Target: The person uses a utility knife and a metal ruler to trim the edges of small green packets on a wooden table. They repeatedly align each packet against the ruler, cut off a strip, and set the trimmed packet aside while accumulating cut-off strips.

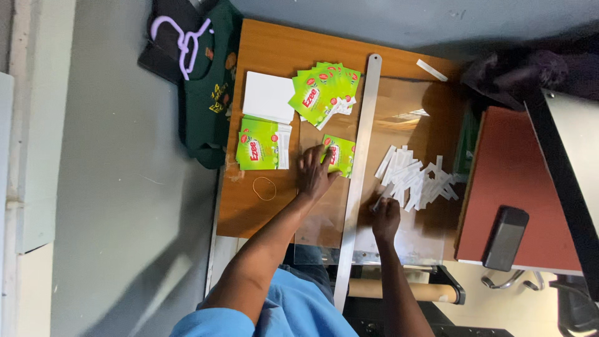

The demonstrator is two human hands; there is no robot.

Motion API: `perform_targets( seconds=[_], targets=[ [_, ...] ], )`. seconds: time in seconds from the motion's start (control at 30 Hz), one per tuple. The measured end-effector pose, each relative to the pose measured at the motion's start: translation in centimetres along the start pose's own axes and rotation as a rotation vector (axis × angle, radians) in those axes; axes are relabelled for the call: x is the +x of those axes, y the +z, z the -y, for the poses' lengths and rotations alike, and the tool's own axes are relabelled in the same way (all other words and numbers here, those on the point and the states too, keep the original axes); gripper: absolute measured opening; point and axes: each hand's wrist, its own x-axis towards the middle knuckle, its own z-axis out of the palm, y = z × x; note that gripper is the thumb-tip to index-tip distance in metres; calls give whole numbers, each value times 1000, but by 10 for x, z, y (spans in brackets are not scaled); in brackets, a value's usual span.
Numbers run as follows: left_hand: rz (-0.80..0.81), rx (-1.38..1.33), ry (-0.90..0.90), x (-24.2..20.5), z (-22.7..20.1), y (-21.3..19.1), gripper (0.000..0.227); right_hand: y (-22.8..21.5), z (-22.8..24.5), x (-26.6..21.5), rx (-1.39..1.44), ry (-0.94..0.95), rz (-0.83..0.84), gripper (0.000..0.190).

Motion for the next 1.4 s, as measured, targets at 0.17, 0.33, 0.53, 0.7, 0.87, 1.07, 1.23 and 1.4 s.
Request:
perform_targets(
  seconds=[0.17,0.33,0.53,0.7,0.87,1.07,1.23,1.4],
  targets=[
    [-5,-84,-32,-3,2,-14,56,-5,1,10,258,92,87,33],
    [1,-281,1,5,29,-15,46,-6,-3,12,396,136,136,37],
    [204,-648,84,59,42,-88,35,-9,7,10,401,160,184,38],
    [242,-600,161,139,31,-133,42,-8,15,9,398,144,179,33],
    [102,-523,103,178,77,-43,41,-14,18,6,370,119,189,37],
    [-48,-211,61,133,35,-86,36,-18,21,3,169,82,191,37],
    [202,-1219,-437,30,15,-51,32,-15,23,14,269,24,186,44],
    [534,-40,227,-21,12,-75,99,-15,38,7,260,117,232,38]
  ],
)
